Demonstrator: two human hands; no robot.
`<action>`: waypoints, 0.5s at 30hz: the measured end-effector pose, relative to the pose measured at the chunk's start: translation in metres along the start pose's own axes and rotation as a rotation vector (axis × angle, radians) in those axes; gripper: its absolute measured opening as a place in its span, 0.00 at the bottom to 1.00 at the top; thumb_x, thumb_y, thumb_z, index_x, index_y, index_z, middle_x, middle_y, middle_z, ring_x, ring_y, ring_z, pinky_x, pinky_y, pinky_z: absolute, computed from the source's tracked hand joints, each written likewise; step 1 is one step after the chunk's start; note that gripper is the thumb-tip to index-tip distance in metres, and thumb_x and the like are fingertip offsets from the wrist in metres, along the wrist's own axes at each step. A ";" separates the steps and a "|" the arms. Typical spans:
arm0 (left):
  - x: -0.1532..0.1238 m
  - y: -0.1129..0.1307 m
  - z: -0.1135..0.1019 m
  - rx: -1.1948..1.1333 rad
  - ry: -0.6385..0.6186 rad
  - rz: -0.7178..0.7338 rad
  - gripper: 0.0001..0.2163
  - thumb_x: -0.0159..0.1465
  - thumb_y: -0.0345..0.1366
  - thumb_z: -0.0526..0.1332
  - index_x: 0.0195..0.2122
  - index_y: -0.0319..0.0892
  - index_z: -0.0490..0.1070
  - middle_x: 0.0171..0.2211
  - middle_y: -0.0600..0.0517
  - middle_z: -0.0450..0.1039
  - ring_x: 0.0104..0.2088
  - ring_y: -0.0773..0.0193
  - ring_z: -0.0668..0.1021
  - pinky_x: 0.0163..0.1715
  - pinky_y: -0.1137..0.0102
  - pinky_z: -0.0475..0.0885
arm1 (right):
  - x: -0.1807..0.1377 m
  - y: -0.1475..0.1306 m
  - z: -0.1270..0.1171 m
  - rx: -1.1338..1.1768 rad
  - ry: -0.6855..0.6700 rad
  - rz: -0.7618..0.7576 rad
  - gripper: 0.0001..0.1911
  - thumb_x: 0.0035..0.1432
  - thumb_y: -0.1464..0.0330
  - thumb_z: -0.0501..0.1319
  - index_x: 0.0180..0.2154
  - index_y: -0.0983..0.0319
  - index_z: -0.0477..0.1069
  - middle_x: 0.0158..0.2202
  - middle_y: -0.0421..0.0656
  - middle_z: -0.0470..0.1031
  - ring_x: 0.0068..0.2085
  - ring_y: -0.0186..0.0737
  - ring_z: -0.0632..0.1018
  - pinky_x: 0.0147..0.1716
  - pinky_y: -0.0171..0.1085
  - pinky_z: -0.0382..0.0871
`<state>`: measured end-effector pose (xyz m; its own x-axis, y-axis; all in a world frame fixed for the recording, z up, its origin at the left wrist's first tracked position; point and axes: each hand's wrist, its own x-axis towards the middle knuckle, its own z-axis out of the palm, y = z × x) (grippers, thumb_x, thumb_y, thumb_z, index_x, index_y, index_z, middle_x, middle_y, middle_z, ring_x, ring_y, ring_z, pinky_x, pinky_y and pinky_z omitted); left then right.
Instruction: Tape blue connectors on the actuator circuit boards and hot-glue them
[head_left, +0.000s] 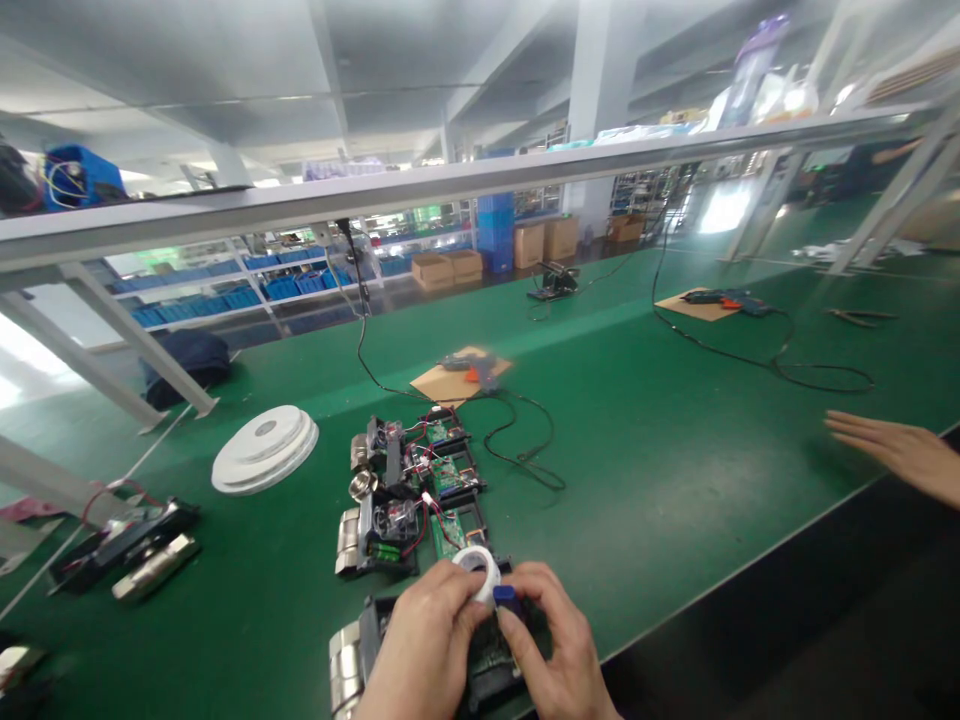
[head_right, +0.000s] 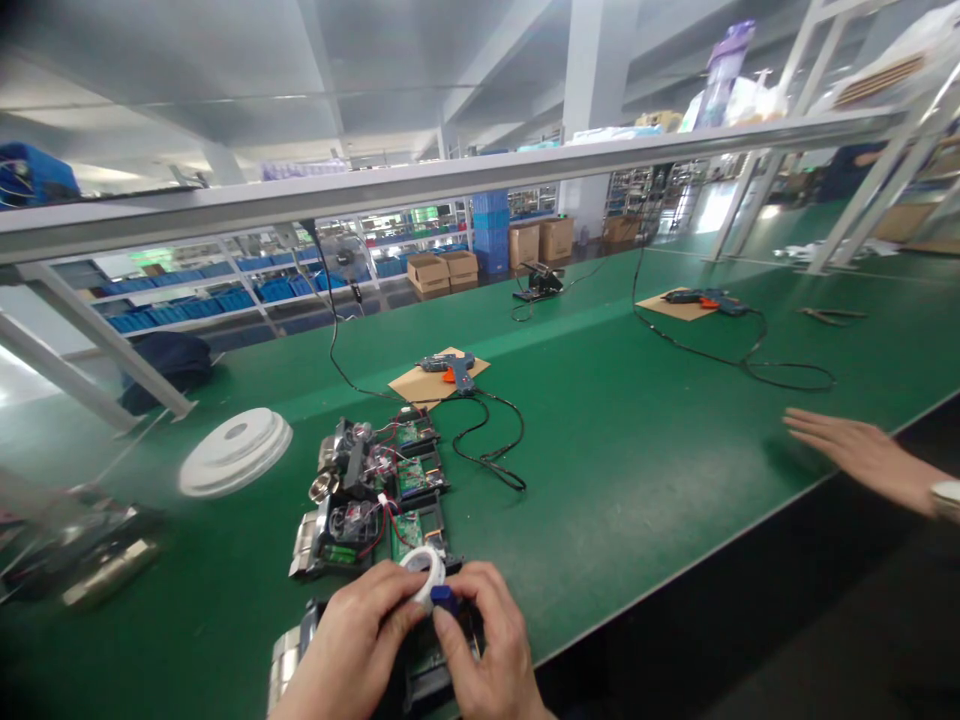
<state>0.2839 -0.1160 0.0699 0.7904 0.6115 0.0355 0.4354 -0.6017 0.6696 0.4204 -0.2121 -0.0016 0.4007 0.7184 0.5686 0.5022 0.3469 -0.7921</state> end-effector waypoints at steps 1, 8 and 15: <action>0.000 0.000 0.000 0.002 -0.006 0.000 0.11 0.68 0.32 0.52 0.39 0.44 0.75 0.39 0.49 0.76 0.42 0.59 0.78 0.44 0.69 0.72 | 0.000 0.000 0.000 -0.011 -0.001 -0.007 0.08 0.64 0.73 0.57 0.44 0.57 0.69 0.39 0.43 0.72 0.42 0.39 0.76 0.42 0.34 0.73; 0.002 0.001 0.000 0.024 -0.022 -0.006 0.12 0.67 0.29 0.51 0.43 0.44 0.74 0.41 0.48 0.76 0.44 0.57 0.78 0.45 0.66 0.72 | 0.001 -0.001 0.000 -0.107 0.004 -0.080 0.09 0.63 0.73 0.58 0.45 0.58 0.68 0.39 0.44 0.72 0.42 0.41 0.75 0.42 0.37 0.74; 0.000 0.002 0.001 0.040 -0.008 -0.009 0.13 0.67 0.28 0.50 0.44 0.44 0.73 0.42 0.48 0.75 0.44 0.57 0.78 0.46 0.64 0.73 | 0.003 -0.001 0.000 -0.171 -0.013 -0.158 0.12 0.62 0.76 0.57 0.47 0.59 0.66 0.38 0.45 0.73 0.42 0.43 0.75 0.41 0.40 0.74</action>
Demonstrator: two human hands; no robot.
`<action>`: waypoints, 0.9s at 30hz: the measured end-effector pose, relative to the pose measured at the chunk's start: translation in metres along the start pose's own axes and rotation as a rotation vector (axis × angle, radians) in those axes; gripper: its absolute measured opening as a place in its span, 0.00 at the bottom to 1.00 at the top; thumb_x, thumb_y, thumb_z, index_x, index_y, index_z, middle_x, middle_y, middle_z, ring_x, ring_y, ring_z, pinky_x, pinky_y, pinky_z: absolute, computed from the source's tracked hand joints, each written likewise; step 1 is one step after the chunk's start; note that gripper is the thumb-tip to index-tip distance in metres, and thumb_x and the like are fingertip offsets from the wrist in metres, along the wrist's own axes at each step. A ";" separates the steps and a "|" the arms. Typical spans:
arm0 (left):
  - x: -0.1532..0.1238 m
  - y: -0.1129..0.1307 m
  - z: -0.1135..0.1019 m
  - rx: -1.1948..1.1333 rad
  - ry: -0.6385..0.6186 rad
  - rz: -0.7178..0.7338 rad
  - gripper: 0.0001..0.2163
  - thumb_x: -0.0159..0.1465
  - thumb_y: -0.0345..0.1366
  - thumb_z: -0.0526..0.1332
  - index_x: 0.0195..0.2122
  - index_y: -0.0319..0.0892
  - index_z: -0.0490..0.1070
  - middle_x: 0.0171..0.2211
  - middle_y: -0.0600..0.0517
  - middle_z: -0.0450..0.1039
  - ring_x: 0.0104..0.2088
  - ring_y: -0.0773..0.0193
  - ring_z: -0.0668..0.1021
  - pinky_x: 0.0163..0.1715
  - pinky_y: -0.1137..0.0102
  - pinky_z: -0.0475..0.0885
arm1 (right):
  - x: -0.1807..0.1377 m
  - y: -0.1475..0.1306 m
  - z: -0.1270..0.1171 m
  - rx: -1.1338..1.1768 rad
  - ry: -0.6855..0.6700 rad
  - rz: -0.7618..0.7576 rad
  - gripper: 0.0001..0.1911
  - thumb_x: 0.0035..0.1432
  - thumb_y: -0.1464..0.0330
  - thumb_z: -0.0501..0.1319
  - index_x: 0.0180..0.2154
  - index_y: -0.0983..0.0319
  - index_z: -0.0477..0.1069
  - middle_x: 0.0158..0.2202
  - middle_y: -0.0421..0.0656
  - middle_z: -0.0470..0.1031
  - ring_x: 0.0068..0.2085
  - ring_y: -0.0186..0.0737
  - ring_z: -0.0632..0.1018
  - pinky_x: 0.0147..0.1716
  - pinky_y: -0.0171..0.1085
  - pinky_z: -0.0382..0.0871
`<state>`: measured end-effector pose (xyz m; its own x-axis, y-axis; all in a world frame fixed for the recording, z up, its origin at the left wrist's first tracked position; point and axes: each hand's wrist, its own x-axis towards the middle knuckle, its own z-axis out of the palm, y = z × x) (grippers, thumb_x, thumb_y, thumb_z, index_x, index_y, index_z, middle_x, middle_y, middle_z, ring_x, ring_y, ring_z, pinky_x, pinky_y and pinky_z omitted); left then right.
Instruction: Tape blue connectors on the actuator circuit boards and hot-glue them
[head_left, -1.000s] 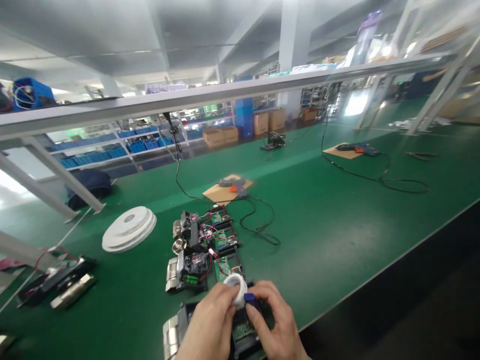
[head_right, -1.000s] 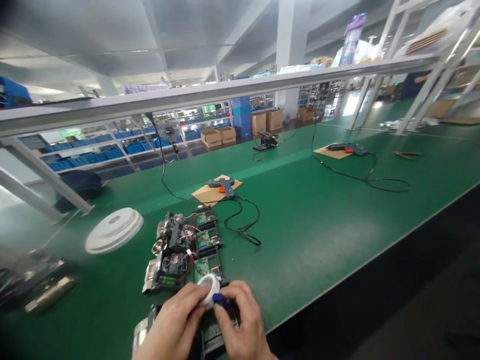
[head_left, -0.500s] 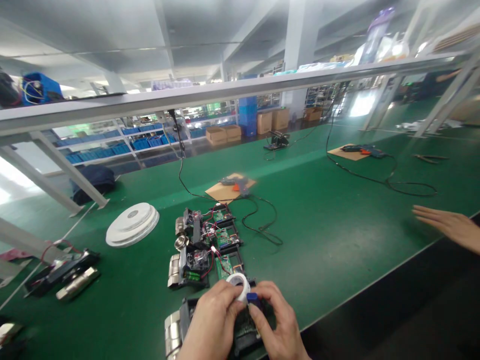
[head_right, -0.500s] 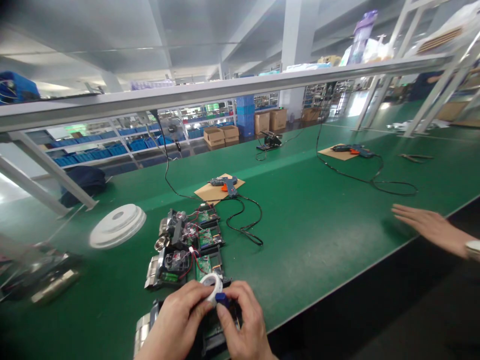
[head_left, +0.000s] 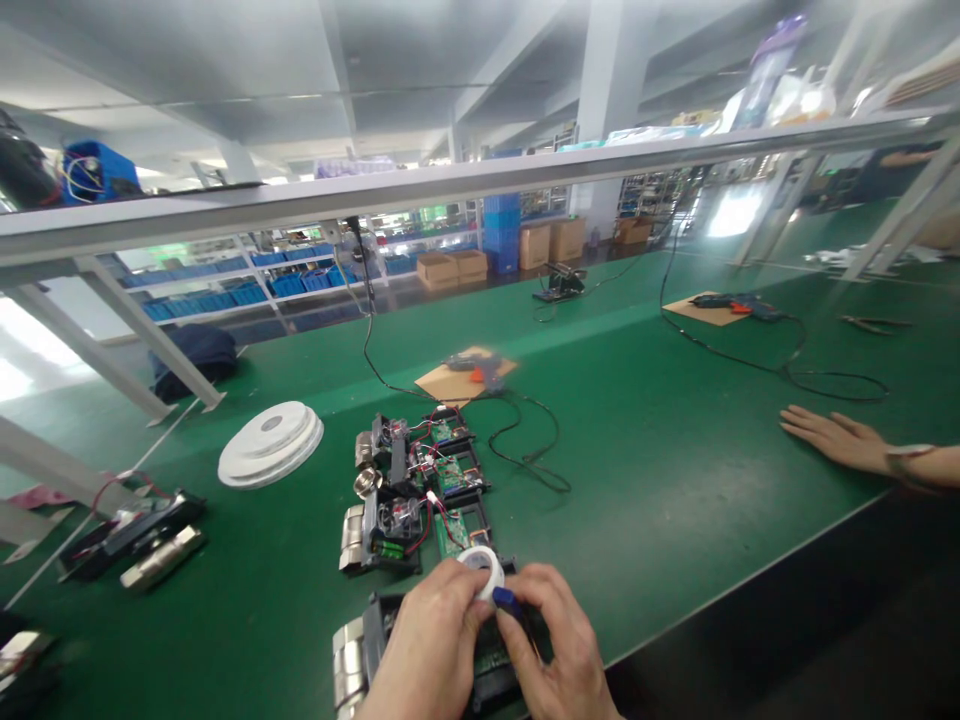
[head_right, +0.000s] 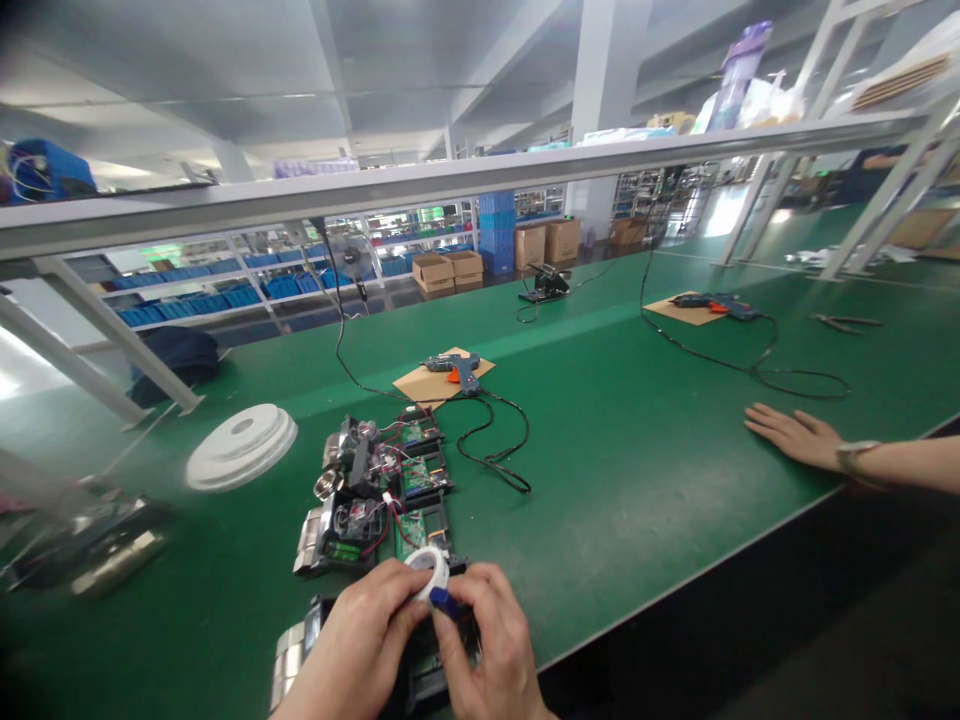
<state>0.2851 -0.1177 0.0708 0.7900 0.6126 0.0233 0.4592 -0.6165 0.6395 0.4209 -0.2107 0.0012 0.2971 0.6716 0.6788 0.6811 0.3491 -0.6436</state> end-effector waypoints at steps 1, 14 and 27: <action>0.000 0.001 0.000 0.006 -0.001 -0.005 0.13 0.67 0.28 0.50 0.44 0.44 0.73 0.42 0.48 0.75 0.44 0.57 0.78 0.46 0.64 0.73 | 0.001 0.000 0.000 -0.013 0.007 -0.019 0.12 0.62 0.76 0.57 0.48 0.60 0.66 0.38 0.46 0.74 0.42 0.43 0.74 0.41 0.40 0.74; -0.005 -0.009 0.015 0.278 0.079 0.062 0.20 0.64 0.27 0.47 0.52 0.48 0.69 0.47 0.49 0.76 0.45 0.54 0.80 0.45 0.57 0.78 | 0.004 0.000 -0.001 -0.169 0.000 -0.131 0.12 0.61 0.79 0.57 0.46 0.65 0.67 0.39 0.48 0.75 0.42 0.45 0.72 0.42 0.45 0.71; -0.008 -0.008 0.029 0.266 0.326 0.096 0.11 0.65 0.27 0.51 0.43 0.47 0.68 0.36 0.52 0.78 0.34 0.60 0.81 0.33 0.69 0.75 | -0.002 -0.001 0.008 -0.221 0.184 -0.117 0.04 0.62 0.76 0.58 0.38 0.63 0.69 0.32 0.44 0.74 0.36 0.41 0.72 0.37 0.40 0.67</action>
<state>0.2865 -0.1317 0.0435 0.6842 0.6442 0.3418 0.5122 -0.7581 0.4036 0.4140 -0.2072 -0.0026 0.3105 0.4986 0.8093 0.8408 0.2531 -0.4785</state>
